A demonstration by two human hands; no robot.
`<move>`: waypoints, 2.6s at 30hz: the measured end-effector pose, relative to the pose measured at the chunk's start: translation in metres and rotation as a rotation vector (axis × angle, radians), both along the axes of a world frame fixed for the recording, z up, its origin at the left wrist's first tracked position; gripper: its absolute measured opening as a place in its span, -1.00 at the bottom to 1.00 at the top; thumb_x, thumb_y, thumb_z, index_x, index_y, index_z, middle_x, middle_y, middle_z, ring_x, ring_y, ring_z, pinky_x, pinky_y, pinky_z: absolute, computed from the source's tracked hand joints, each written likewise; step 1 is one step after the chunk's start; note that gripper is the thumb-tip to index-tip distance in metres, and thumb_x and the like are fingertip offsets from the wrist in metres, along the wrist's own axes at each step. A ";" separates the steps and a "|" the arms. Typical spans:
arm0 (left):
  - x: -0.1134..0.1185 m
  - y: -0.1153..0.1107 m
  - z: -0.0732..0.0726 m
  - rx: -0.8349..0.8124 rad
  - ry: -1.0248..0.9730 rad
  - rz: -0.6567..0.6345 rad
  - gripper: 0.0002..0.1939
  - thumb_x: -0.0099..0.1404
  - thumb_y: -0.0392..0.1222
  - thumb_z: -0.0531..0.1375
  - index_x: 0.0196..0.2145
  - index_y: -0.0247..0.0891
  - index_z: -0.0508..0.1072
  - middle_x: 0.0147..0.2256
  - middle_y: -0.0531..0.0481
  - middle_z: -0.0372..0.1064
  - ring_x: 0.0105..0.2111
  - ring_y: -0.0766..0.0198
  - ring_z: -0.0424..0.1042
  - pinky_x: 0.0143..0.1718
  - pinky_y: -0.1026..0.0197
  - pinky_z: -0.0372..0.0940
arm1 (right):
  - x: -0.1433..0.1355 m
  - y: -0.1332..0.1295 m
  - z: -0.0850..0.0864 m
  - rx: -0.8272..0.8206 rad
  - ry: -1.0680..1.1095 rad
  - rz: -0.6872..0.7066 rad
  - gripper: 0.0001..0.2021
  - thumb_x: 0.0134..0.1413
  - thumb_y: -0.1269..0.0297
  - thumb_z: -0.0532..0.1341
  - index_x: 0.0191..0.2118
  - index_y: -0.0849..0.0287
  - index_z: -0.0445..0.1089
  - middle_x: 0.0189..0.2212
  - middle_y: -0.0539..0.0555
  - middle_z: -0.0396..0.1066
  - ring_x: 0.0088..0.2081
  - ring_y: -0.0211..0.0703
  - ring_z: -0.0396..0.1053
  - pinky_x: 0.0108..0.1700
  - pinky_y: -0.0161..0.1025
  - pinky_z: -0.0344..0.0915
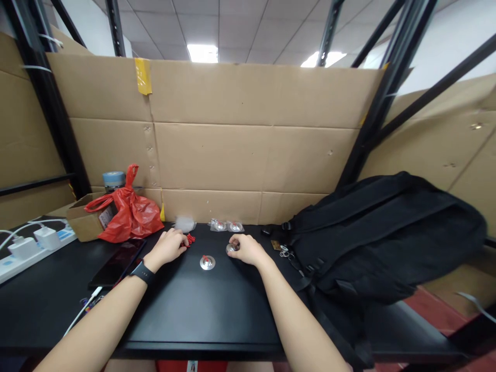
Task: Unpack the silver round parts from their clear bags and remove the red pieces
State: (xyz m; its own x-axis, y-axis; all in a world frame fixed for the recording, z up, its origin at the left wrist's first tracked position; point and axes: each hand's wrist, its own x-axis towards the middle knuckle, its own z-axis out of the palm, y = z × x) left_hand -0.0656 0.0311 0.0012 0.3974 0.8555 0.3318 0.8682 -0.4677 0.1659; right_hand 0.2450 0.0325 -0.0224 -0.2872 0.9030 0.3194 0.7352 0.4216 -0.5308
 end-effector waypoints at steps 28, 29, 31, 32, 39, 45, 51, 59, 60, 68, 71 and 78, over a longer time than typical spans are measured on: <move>0.044 -0.015 0.003 -0.197 -0.685 -0.281 -0.84 0.26 -0.11 0.23 -0.30 -0.22 0.57 -0.27 -0.03 0.56 -0.23 0.18 0.49 -0.12 0.18 0.33 | -0.063 -0.027 0.018 0.031 0.625 0.272 -0.45 -0.11 0.16 0.45 0.03 0.12 0.33 -0.11 0.16 0.50 -0.05 -0.05 0.48 -0.06 -0.12 0.46; 0.045 -0.015 0.003 -0.187 -0.704 -0.296 -0.84 0.26 -0.11 0.23 -0.30 -0.23 0.56 -0.26 -0.05 0.55 -0.22 0.17 0.48 -0.09 0.16 0.33 | -0.065 -0.028 0.018 0.042 0.623 0.275 -0.45 -0.11 0.17 0.45 0.02 0.12 0.34 -0.12 0.16 0.50 -0.05 -0.05 0.48 -0.05 -0.12 0.46; 0.047 -0.015 0.002 -0.148 -0.730 -0.317 -0.85 0.26 -0.13 0.23 -0.31 -0.25 0.55 -0.22 -0.08 0.52 -0.18 0.16 0.46 -0.03 0.13 0.31 | -0.068 -0.030 0.018 0.062 0.615 0.276 -0.47 -0.12 0.17 0.45 0.00 0.11 0.34 -0.11 0.16 0.51 -0.04 -0.04 0.49 -0.04 -0.11 0.46; 0.048 -0.014 0.001 -0.128 -0.734 -0.322 -0.86 0.26 -0.14 0.23 -0.32 -0.25 0.54 -0.20 -0.10 0.49 -0.15 0.16 0.44 0.00 0.12 0.30 | -0.069 -0.030 0.018 0.067 0.615 0.273 -0.48 -0.12 0.18 0.46 -0.01 0.11 0.35 -0.11 0.16 0.51 -0.04 -0.03 0.49 -0.03 -0.09 0.45; 0.051 -0.013 -0.004 -0.147 -0.716 -0.295 -0.85 0.32 -0.15 0.20 -0.33 -0.24 0.53 -0.16 -0.10 0.38 -0.06 0.14 0.37 0.06 0.09 0.26 | -0.070 -0.031 0.019 0.057 0.624 0.265 -0.50 -0.20 0.16 0.49 -0.09 0.11 0.38 -0.09 0.16 0.52 -0.02 0.01 0.49 -0.03 -0.07 0.45; 0.053 -0.015 -0.004 -0.119 -0.694 -0.276 -0.90 0.31 -0.21 0.19 -0.33 -0.23 0.49 -0.16 -0.08 0.36 -0.07 0.15 0.37 0.06 0.09 0.24 | -0.072 -0.035 0.022 0.085 0.581 0.215 -0.59 -0.19 0.06 0.47 -0.23 0.12 0.40 -0.16 0.12 0.55 -0.13 -0.04 0.51 -0.13 -0.14 0.44; 0.054 -0.026 0.004 -0.014 -0.550 -0.218 -0.96 0.26 -0.24 0.24 -0.33 -0.19 0.52 -0.12 -0.06 0.37 -0.02 0.09 0.32 0.05 0.02 0.22 | -0.070 -0.033 0.020 0.097 0.439 0.140 -0.66 -0.10 -0.01 0.42 -0.34 0.14 0.45 -0.45 0.03 0.50 -0.46 -0.19 0.40 -0.41 -0.27 0.29; 0.056 -0.033 0.013 0.017 -0.579 -0.187 -0.92 0.28 -0.17 0.26 -0.35 -0.15 0.56 -0.16 -0.03 0.37 -0.05 0.11 0.34 0.05 0.04 0.19 | -0.067 -0.032 0.021 0.047 0.388 0.235 -0.59 0.32 -0.01 0.04 -0.37 0.16 0.43 -0.47 0.01 0.41 -0.40 -0.20 0.36 -0.32 -0.28 0.27; 0.055 -0.033 0.012 0.018 -0.574 -0.185 -0.93 0.27 -0.18 0.26 -0.35 -0.16 0.56 -0.16 -0.03 0.37 -0.05 0.11 0.34 0.04 0.04 0.19 | -0.067 -0.032 0.021 0.042 0.382 0.233 -0.62 0.31 0.01 0.06 -0.35 0.16 0.43 -0.46 0.01 0.42 -0.40 -0.20 0.36 -0.32 -0.29 0.27; 0.056 -0.034 0.010 0.005 -0.513 -0.129 -0.93 0.28 -0.18 0.26 -0.32 -0.15 0.57 -0.18 -0.03 0.40 -0.06 0.10 0.33 0.01 0.03 0.18 | -0.070 -0.029 0.015 0.043 0.426 0.207 -0.77 0.21 0.13 0.15 -0.33 0.18 0.42 -0.30 0.08 0.46 -0.31 -0.16 0.38 -0.31 -0.29 0.29; 0.057 -0.033 0.009 0.009 -0.508 -0.136 -0.93 0.28 -0.17 0.26 -0.33 -0.14 0.57 -0.18 -0.02 0.40 -0.05 0.11 0.33 0.01 0.04 0.17 | -0.070 -0.029 0.016 0.054 0.427 0.215 -0.81 0.17 0.17 0.18 -0.36 0.17 0.40 -0.26 0.09 0.45 -0.28 -0.16 0.38 -0.35 -0.30 0.26; 0.056 -0.035 0.011 0.002 -0.590 -0.131 -0.74 0.47 -0.05 -0.01 -0.19 -0.15 0.43 -0.13 -0.01 0.41 -0.04 0.15 0.32 0.01 0.05 0.15 | -0.069 -0.029 0.018 0.074 0.392 0.249 -0.83 0.12 0.23 0.19 -0.45 0.18 0.36 -0.25 0.11 0.39 -0.22 -0.12 0.36 -0.35 -0.28 0.24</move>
